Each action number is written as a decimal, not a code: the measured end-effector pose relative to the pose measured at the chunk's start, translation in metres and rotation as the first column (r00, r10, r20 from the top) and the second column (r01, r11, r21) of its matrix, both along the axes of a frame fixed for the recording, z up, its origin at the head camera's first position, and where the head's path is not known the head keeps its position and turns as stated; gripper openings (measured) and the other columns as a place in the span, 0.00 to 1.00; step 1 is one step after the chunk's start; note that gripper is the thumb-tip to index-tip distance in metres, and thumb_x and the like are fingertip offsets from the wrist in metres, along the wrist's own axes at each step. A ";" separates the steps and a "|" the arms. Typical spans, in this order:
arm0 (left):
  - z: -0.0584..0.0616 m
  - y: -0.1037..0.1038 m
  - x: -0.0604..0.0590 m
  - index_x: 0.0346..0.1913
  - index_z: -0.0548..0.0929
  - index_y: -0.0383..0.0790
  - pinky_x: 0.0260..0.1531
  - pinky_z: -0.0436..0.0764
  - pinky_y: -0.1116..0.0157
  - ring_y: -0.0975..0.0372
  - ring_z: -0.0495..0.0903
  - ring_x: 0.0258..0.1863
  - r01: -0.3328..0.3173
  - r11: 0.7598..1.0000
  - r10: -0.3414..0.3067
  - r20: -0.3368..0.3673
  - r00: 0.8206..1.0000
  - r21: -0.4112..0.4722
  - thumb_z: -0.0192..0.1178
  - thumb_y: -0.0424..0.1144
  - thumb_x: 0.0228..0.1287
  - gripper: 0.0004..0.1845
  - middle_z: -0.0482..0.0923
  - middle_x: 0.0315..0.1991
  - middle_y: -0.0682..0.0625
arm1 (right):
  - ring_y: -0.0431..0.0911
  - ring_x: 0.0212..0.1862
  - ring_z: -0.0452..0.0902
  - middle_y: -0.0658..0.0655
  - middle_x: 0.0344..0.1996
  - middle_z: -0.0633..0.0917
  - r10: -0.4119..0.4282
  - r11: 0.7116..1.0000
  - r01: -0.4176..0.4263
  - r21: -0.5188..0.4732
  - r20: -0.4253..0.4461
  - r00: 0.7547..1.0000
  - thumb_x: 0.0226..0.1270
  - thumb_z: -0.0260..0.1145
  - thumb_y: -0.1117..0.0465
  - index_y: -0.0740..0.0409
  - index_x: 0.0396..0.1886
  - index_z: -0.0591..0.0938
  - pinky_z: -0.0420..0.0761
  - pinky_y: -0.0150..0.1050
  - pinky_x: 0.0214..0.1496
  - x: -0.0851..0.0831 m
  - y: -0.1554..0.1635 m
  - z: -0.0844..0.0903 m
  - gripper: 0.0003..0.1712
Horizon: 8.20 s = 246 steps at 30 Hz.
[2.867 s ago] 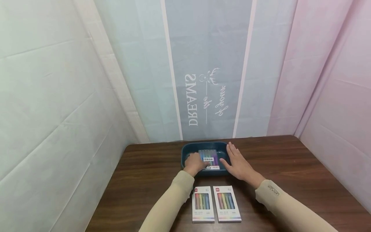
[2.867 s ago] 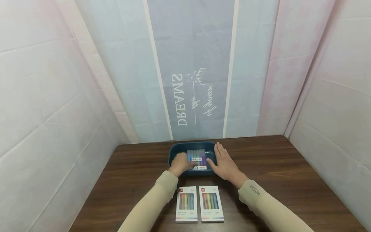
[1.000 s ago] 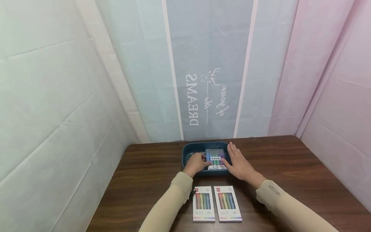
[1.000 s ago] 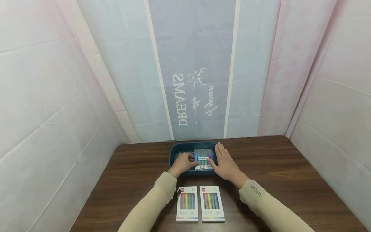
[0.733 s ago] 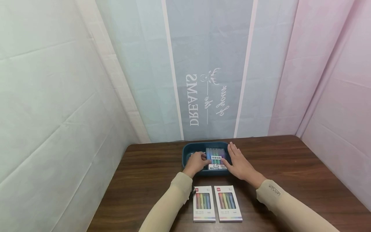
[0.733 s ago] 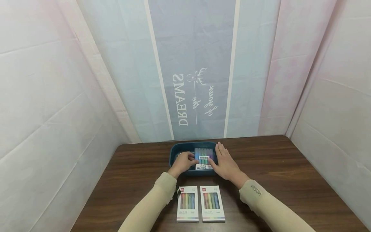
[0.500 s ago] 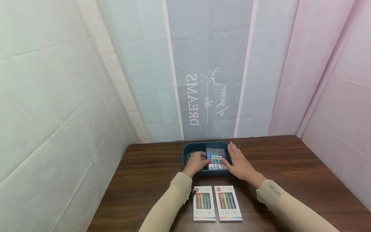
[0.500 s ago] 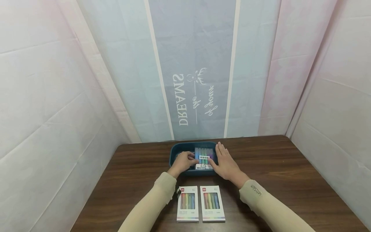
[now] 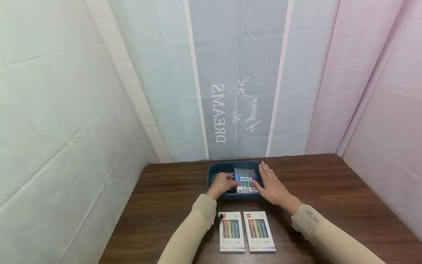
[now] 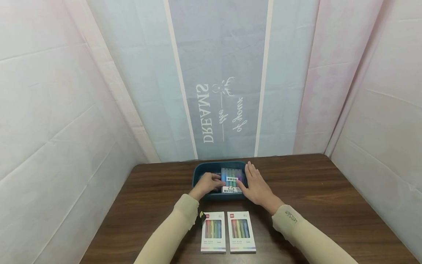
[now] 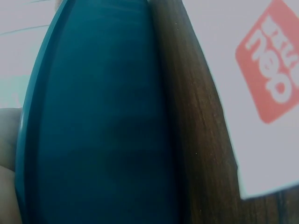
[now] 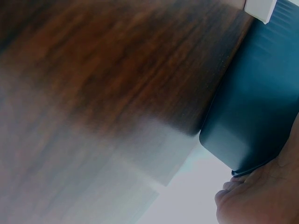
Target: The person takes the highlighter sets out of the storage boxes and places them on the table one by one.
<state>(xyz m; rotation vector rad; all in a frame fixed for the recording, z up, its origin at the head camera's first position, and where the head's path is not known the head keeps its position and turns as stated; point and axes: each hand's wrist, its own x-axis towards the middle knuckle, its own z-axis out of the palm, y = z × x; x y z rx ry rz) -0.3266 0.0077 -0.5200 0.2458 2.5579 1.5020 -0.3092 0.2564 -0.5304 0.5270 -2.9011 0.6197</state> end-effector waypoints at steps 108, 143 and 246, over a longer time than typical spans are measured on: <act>0.044 -0.054 0.006 0.62 0.83 0.26 0.47 0.91 0.59 0.54 0.92 0.44 -0.098 0.943 0.057 0.138 0.989 0.317 0.69 0.40 0.76 0.22 0.88 0.48 0.39 | 0.69 0.85 0.45 0.74 0.85 0.49 0.018 1.000 -0.018 -0.025 0.002 1.000 0.85 0.55 0.37 0.76 0.84 0.52 0.50 0.66 0.85 0.007 -0.003 0.011 0.53; 0.042 -0.088 0.022 0.66 0.80 0.25 0.50 0.91 0.59 0.55 0.91 0.48 -0.049 0.933 0.005 0.125 0.992 0.357 0.66 0.40 0.79 0.24 0.86 0.53 0.37 | 0.70 0.84 0.47 0.75 0.84 0.50 0.013 1.000 -0.014 -0.028 -0.032 0.999 0.84 0.59 0.42 0.77 0.83 0.54 0.51 0.67 0.84 0.003 -0.005 0.006 0.50; 0.022 -0.182 0.112 0.66 0.77 0.20 0.50 0.91 0.55 0.55 0.90 0.47 -0.054 0.954 0.000 0.179 0.984 0.295 0.66 0.42 0.79 0.27 0.87 0.51 0.40 | 0.69 0.85 0.46 0.74 0.85 0.49 0.022 1.000 -0.023 -0.014 -0.038 0.999 0.85 0.55 0.36 0.76 0.83 0.53 0.51 0.66 0.85 0.005 -0.001 0.009 0.53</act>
